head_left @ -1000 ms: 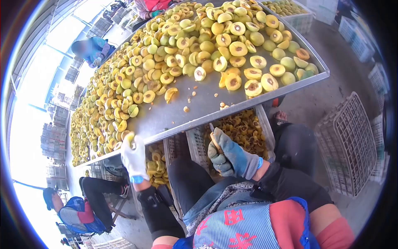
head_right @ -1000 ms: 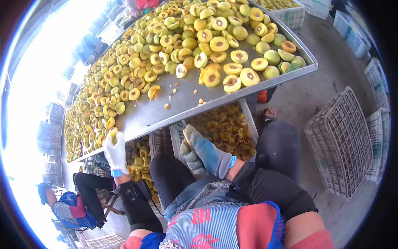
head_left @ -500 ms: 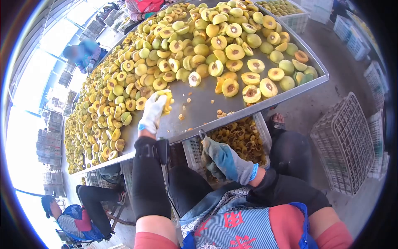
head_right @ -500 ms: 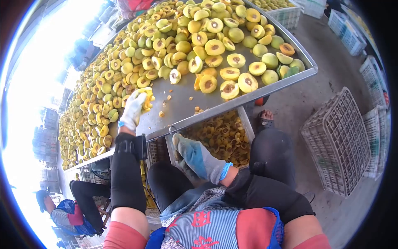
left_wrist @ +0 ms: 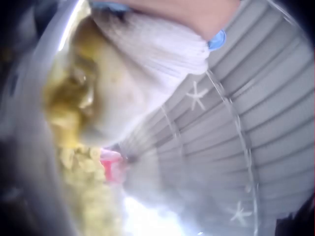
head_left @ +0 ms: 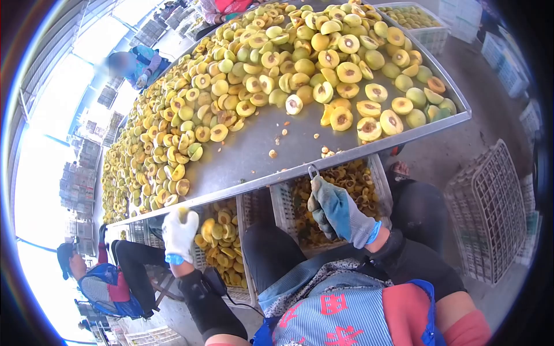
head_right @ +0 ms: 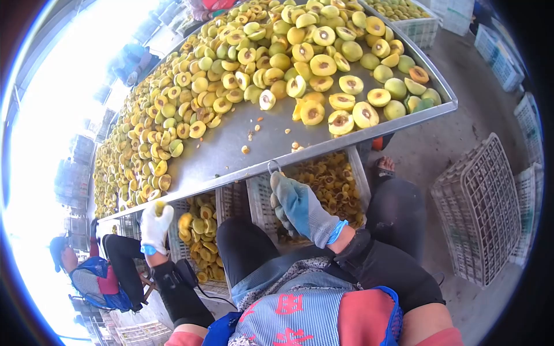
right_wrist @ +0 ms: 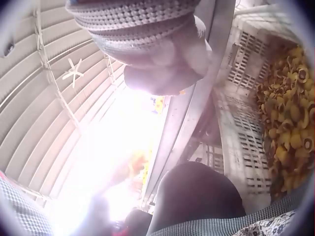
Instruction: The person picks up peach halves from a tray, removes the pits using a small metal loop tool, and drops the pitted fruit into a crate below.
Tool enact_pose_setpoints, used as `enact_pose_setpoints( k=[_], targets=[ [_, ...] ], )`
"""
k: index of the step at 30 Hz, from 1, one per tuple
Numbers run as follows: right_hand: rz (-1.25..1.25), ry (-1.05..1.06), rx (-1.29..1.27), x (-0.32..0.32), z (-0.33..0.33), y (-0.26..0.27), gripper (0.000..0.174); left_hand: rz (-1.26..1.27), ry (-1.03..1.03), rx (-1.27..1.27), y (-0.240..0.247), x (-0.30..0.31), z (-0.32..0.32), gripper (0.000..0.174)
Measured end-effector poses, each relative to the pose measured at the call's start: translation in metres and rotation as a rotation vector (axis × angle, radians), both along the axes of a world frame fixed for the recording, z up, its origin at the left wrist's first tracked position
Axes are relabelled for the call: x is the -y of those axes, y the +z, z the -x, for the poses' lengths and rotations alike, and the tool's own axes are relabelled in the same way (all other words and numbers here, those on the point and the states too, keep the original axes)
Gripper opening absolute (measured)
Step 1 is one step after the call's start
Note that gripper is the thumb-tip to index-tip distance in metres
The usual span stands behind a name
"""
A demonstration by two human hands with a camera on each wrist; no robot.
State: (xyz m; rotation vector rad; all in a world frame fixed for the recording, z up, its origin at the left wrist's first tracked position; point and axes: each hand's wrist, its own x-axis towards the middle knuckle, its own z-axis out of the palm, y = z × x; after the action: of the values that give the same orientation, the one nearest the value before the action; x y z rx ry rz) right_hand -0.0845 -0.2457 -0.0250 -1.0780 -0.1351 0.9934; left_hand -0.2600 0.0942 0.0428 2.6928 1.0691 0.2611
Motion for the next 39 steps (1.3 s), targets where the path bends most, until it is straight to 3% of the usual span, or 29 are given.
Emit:
enact_pose_setpoints(
  k=[1, 3, 5, 6, 9, 11, 12, 15, 16, 19, 20, 21, 25, 30, 34, 39],
  targets=[
    [0.008, 0.016, -0.01, -0.001, -0.001, 0.0, 0.049, -0.172, -0.035, 0.099, -0.002, -0.008, -0.009, 0.03],
    [-0.069, -0.026, 0.046, -0.011, 0.005, -0.009, 0.044, -0.052, -0.04, 0.225, 0.005, -0.019, -0.056, 0.038],
    [-0.096, -0.036, 0.065, -0.014, 0.009, -0.015, 0.039, -0.108, -0.117, 0.303, -0.005, -0.031, -0.114, 0.05],
    [-0.088, -0.025, 0.058, -0.014, 0.008, -0.016, 0.037, -0.149, -0.178, 0.305, -0.03, -0.066, -0.141, 0.055],
    [-0.07, -0.051, 0.08, -0.016, 0.004, -0.017, 0.033, 0.084, -0.011, 0.358, -0.051, -0.084, -0.222, 0.056],
    [-0.083, -0.078, 0.078, -0.017, 0.003, -0.017, 0.032, 0.368, 0.008, 0.118, -0.073, -0.099, -0.248, 0.066],
    [-0.058, -0.023, 0.065, -0.015, 0.0, -0.013, 0.032, 0.326, 0.076, -0.053, -0.058, -0.07, -0.256, 0.063],
    [-0.068, -0.066, 0.191, -0.021, 0.003, -0.017, 0.032, -0.126, -0.177, -0.051, -0.086, -0.086, -0.256, 0.054],
    [-0.064, -0.018, 0.133, -0.02, 0.001, -0.01, 0.031, -0.097, -0.175, -0.061, -0.087, -0.079, -0.251, 0.037],
    [-0.086, -0.033, 0.181, -0.026, 0.008, -0.02, 0.028, 0.542, -0.207, 0.196, -0.076, -0.054, -0.22, 0.033],
    [-0.14, -0.05, 0.208, -0.027, 0.009, -0.02, 0.026, 0.945, -0.169, 0.41, -0.074, -0.042, -0.211, 0.04],
    [-0.195, -0.067, 0.233, -0.027, 0.009, -0.019, 0.025, 1.071, -0.152, 0.462, -0.049, -0.003, -0.199, 0.037],
    [-0.131, -0.14, 0.428, -0.033, 0.008, -0.019, 0.024, 1.275, -0.176, 0.635, -0.034, 0.09, -0.162, 0.026],
    [-0.041, -0.168, 0.458, -0.033, 0.003, -0.02, 0.044, 1.398, -0.127, 0.803, -0.04, 0.168, -0.145, 0.036],
    [-0.027, -0.181, 0.523, -0.024, 0.001, -0.018, 0.049, 1.313, -0.045, 0.978, -0.043, 0.193, -0.146, 0.034],
    [0.007, -0.13, 0.491, -0.02, 0.002, -0.026, 0.052, 1.354, -0.117, 0.924, -0.047, 0.209, -0.152, 0.042]
  ],
)
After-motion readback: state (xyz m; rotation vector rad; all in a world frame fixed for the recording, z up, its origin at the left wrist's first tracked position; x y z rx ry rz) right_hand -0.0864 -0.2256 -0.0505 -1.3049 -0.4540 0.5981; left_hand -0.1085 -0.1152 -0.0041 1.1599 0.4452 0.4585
